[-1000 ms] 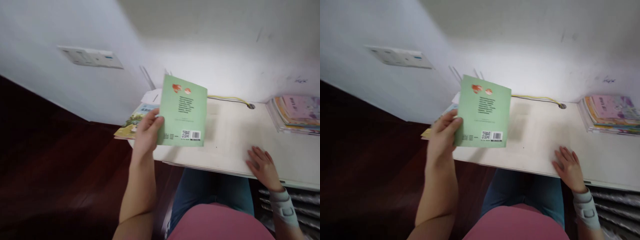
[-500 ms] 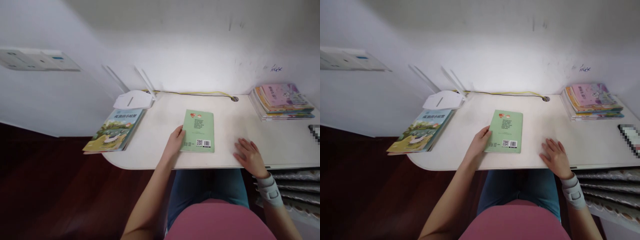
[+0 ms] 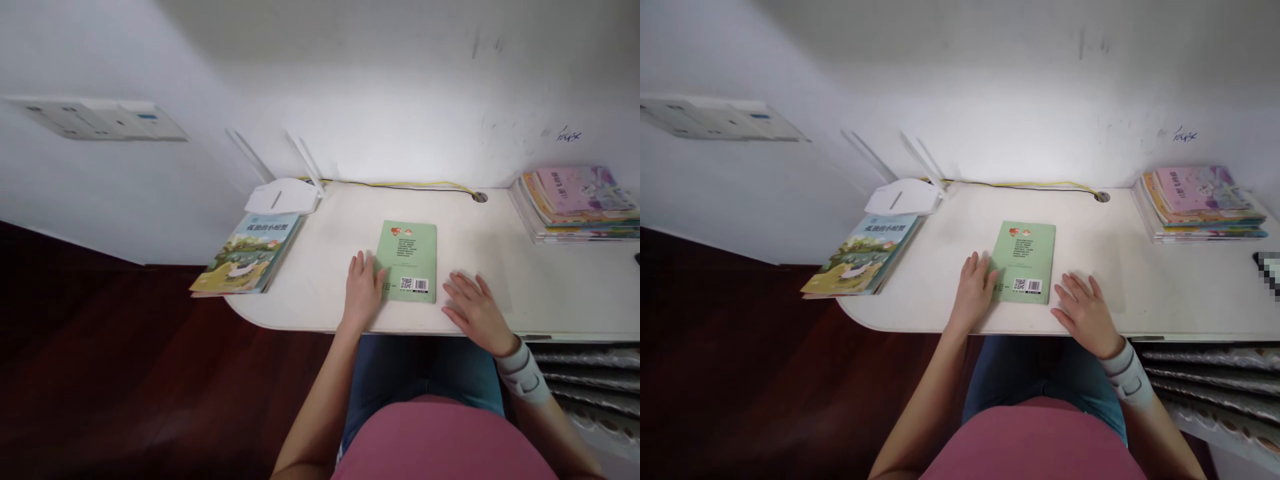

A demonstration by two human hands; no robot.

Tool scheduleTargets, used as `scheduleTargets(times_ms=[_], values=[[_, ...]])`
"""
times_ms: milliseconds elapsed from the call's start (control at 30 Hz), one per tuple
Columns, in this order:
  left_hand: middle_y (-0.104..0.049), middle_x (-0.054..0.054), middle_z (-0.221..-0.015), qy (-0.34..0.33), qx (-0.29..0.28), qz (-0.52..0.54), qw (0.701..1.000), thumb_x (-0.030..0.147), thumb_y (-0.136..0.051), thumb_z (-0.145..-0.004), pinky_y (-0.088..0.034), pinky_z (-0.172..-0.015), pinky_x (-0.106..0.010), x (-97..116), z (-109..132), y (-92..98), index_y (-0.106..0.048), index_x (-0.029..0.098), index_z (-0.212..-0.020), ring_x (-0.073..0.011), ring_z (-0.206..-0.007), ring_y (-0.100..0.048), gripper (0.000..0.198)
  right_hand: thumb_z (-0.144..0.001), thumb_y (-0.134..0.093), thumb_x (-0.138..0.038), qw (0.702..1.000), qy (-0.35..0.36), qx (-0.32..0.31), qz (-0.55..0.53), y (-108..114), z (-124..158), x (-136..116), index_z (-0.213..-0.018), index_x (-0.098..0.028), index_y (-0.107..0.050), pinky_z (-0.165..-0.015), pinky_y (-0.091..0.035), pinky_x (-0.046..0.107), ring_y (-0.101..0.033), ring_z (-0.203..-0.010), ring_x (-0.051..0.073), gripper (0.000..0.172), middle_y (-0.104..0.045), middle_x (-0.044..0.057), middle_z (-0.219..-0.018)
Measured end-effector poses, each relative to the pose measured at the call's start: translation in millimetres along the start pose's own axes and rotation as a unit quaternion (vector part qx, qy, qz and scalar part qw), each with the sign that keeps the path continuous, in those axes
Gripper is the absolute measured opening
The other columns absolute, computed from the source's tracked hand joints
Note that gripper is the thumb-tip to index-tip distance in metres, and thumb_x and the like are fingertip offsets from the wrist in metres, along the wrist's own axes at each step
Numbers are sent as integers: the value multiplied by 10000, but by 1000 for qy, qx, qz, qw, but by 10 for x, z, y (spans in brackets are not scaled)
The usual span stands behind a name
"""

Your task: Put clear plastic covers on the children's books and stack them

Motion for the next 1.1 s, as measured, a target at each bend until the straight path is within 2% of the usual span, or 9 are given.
scheduleTargets(times_ms=[233,433,567,633,700,800,900,1000,1100], values=[[-323,-206,-1513,21,-23,38,999,415,-371,-931,-238,-1134,-559,55,-6,43,-507,79,-1312,-351,-1428,-213,526,-949,-427,-402,999,-16,-38,-21,-241,-20,-72,-1333,-154,-510,-1080,-311,491,-444,-1309,272,465,-531,143,-1379],[-394,-118,-1495,54,-18,232,971,461,-413,-927,-350,-1100,-498,334,-3,386,-502,184,-1345,-284,-1389,-337,510,-944,-430,-431,998,-13,-46,-34,-237,-19,-63,-1406,-156,-421,-1076,-316,509,-431,-1320,285,538,-524,141,-1387],[-443,-108,-1464,-60,-88,378,920,519,-403,-923,-416,-1062,-440,748,-23,558,-393,223,-1434,-272,-1329,-437,591,-931,-459,-437,998,-13,-35,-45,-234,-28,-79,-1412,-157,-419,-1066,-336,522,-436,-1318,292,558,-549,158,-1356],[-287,-107,-1550,-144,-113,346,920,499,-445,-911,-359,-1106,-435,981,-32,528,-232,232,-1501,-274,-1396,-327,682,-937,-451,-424,997,-12,-20,-67,-216,-26,-60,-1413,-161,-417,-1061,-357,506,-459,-1302,275,545,-571,158,-1330],[-141,-112,-1591,-219,-101,248,938,388,-466,-916,-256,-1154,-467,1188,-43,425,-92,222,-1525,-278,-1451,-164,734,-952,-422,-392,996,-29,7,-83,-170,-18,18,-1407,-157,-423,-1049,-385,480,-482,-1284,257,511,-580,161,-1317],[-140,-139,-1587,-317,-78,111,939,165,-365,-917,-185,-1164,-518,1437,-32,196,-24,173,-1525,-267,-1464,-34,697,-965,-380,-344,993,-101,46,-45,-80,20,250,-1373,-141,-462,-1042,-391,474,-470,-1293,264,463,-556,179,-1338],[-239,-142,-1558,-360,-92,7,928,51,-295,-894,-194,-1151,-553,1592,15,-43,-148,139,-1512,-273,-1460,-44,641,-953,-385,-336,984,-171,35,21,-65,94,490,-1332,-70,-488,-1039,-383,489,-459,-1298,305,475,-532,231,-1344],[-328,-129,-1522,-347,-102,-78,929,55,-304,-903,-168,-1117,-653,1680,64,-221,-340,140,-1456,-333,-1445,-118,561,-939,-401,-337,978,-200,3,52,-149,172,608,-1291,4,-500,-1030,-393,484,-475,-1277,337,500,-522,275,-1334],[-353,-123,-1505,-333,-98,-116,931,74,-342,-902,-148,-1089,-710,1743,93,-339,-400,167,-1434,-360,-1432,-168,543,-939,-391,-312,978,-205,-2,49,-234,218,621,-1288,-6,-501,-1043,-384,478,-456,-1296,327,477,-501,266,-1362]])
Point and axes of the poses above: each hand's wrist, its own z-axis away from the middle knuckle, its own y-axis out of the back of the hand, x = y × z, the point moved 3 cm from there along -z, towards the middle knuckle
